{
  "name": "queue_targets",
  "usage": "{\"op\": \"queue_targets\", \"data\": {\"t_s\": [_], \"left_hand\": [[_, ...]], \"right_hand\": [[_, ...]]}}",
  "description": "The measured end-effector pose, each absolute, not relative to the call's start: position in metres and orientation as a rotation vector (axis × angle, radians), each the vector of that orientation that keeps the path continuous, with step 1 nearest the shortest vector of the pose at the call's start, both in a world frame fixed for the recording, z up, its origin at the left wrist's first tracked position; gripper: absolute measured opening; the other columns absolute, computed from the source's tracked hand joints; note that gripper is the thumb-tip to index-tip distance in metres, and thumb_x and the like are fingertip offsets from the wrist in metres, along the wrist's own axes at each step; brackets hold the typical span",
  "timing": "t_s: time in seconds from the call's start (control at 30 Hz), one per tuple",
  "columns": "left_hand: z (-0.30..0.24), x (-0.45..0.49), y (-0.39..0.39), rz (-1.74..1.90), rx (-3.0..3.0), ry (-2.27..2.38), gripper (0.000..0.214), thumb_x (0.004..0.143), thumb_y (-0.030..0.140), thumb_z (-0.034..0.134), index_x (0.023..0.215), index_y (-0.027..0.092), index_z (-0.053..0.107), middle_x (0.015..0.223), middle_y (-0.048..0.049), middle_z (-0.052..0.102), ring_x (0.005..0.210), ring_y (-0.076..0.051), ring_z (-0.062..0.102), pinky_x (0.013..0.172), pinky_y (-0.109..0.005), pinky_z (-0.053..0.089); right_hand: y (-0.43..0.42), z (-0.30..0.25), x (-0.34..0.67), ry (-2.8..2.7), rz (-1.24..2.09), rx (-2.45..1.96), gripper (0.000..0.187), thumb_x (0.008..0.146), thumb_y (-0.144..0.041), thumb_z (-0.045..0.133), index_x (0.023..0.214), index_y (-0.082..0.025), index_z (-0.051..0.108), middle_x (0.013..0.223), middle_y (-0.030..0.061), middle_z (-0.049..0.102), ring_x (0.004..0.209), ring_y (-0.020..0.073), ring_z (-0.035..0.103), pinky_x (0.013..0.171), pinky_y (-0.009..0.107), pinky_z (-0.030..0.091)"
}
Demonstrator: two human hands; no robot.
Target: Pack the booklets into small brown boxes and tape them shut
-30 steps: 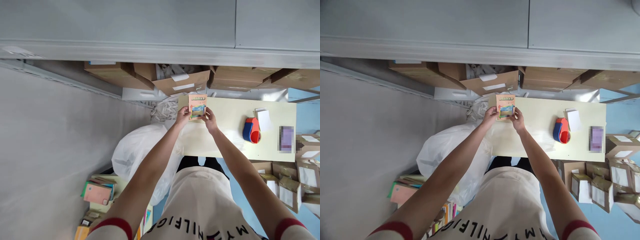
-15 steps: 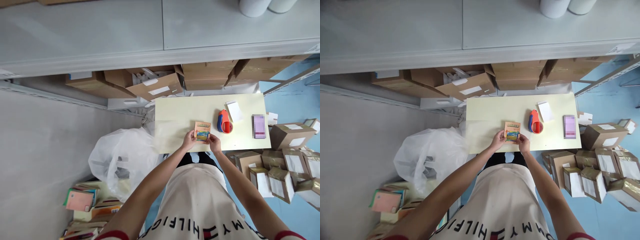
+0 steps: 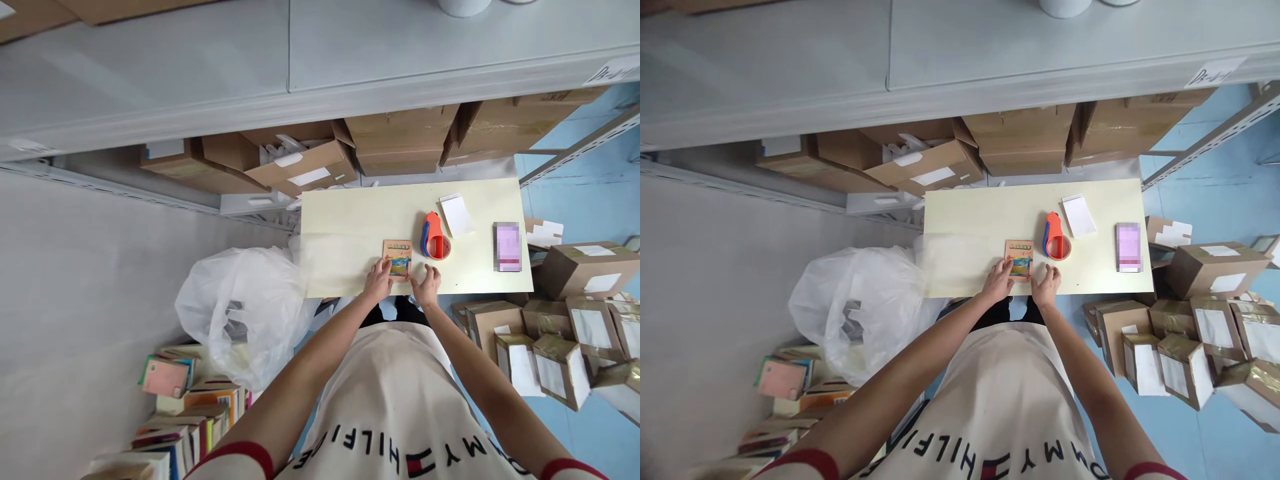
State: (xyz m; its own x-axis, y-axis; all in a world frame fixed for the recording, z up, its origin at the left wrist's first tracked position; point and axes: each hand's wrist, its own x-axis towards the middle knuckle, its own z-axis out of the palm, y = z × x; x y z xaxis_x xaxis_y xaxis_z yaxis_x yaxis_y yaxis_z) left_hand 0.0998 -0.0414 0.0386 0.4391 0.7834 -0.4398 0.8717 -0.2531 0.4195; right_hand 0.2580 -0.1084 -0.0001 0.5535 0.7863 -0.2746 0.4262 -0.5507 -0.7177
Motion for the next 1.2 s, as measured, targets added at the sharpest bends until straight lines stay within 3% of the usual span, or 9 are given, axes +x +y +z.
{"op": "queue_targets", "data": {"t_s": [0.13, 0.23, 0.3, 0.4, 0.6, 0.83, 1.03, 1.2], "left_hand": [[0.048, 0.100, -0.040, -0.295, 2.103, 1.370, 0.067, 0.082, 0.019, 0.059, 0.144, 0.016, 0.035, 0.145, -0.0177, 0.037, 0.128, -0.033, 0.042, 0.098, -0.042, 0.043], [0.052, 0.100, -0.037, -0.324, 2.109, 1.352, 0.068, 0.082, 0.018, 0.059, 0.145, 0.018, 0.034, 0.146, -0.0166, 0.037, 0.128, -0.032, 0.043, 0.098, -0.042, 0.043], [0.053, 0.100, -0.037, -0.324, 2.106, 1.343, 0.068, 0.082, 0.018, 0.059, 0.145, 0.018, 0.033, 0.146, -0.0168, 0.037, 0.128, -0.032, 0.043, 0.098, -0.042, 0.043], [0.052, 0.096, -0.038, -0.294, 2.078, 1.342, 0.070, 0.081, 0.019, 0.060, 0.145, 0.018, 0.033, 0.147, -0.0170, 0.035, 0.130, -0.033, 0.042, 0.100, -0.042, 0.042], [0.043, 0.077, -0.048, -0.133, 1.960, 1.307, 0.069, 0.077, 0.020, 0.063, 0.142, 0.016, 0.039, 0.146, -0.0188, 0.037, 0.135, -0.035, 0.037, 0.105, -0.047, 0.039], [0.028, 0.089, -0.050, 0.254, 1.425, 1.094, 0.056, 0.075, 0.022, 0.058, 0.131, 0.017, 0.053, 0.138, -0.0140, 0.051, 0.134, -0.032, 0.041, 0.113, -0.049, 0.030], [0.043, 0.095, -0.045, 0.334, 1.276, 0.893, 0.032, 0.086, 0.037, 0.048, 0.105, 0.018, 0.066, 0.103, -0.0071, 0.069, 0.100, -0.023, 0.062, 0.088, -0.037, 0.049], [0.061, 0.063, -0.043, 0.404, 0.925, 0.860, 0.052, 0.087, 0.062, 0.043, 0.103, 0.017, 0.064, 0.093, -0.0061, 0.068, 0.084, -0.019, 0.062, 0.071, -0.030, 0.048]], "right_hand": [[-0.101, 0.005, 0.261, -0.728, 1.004, -2.270, 0.074, 0.071, -0.037, 0.066, 0.136, -0.012, 0.041, 0.128, 0.0196, 0.055, 0.113, 0.0295, 0.058, 0.093, 0.041, 0.049], [-0.085, 0.009, 0.264, -0.624, 1.145, -2.364, 0.063, 0.072, -0.045, 0.064, 0.125, -0.013, 0.053, 0.110, 0.0152, 0.067, 0.096, 0.0268, 0.065, 0.079, 0.035, 0.052], [-0.076, 0.013, 0.264, -0.661, 1.184, -2.402, 0.048, 0.071, -0.046, 0.066, 0.108, -0.016, 0.063, 0.096, 0.0107, 0.071, 0.091, 0.0271, 0.067, 0.076, 0.036, 0.051], [-0.071, 0.020, 0.258, -0.734, 1.220, -2.485, 0.030, 0.067, -0.041, 0.071, 0.086, -0.019, 0.065, 0.084, 0.0087, 0.071, 0.092, 0.0308, 0.067, 0.080, 0.042, 0.048], [-0.084, 0.046, 0.228, -0.888, 1.146, -2.570, 0.021, 0.070, -0.037, 0.069, 0.075, -0.018, 0.062, 0.086, 0.0137, 0.072, 0.099, 0.0341, 0.066, 0.089, 0.049, 0.042], [-0.105, 0.076, 0.227, -0.939, 0.904, -2.584, 0.025, 0.073, -0.038, 0.062, 0.092, -0.022, 0.065, 0.085, 0.0057, 0.073, 0.088, 0.0263, 0.069, 0.078, 0.034, 0.049], [-0.099, 0.091, 0.220, -1.089, 0.784, -2.623, 0.034, 0.074, -0.048, 0.062, 0.090, -0.019, 0.065, 0.081, 0.0112, 0.072, 0.086, 0.0292, 0.069, 0.073, 0.034, 0.049], [-0.095, 0.087, 0.188, -1.263, 1.004, -2.209, 0.051, 0.073, -0.055, 0.065, 0.111, -0.022, 0.065, 0.106, 0.0096, 0.070, 0.103, 0.0272, 0.064, 0.090, 0.040, 0.049]]}}
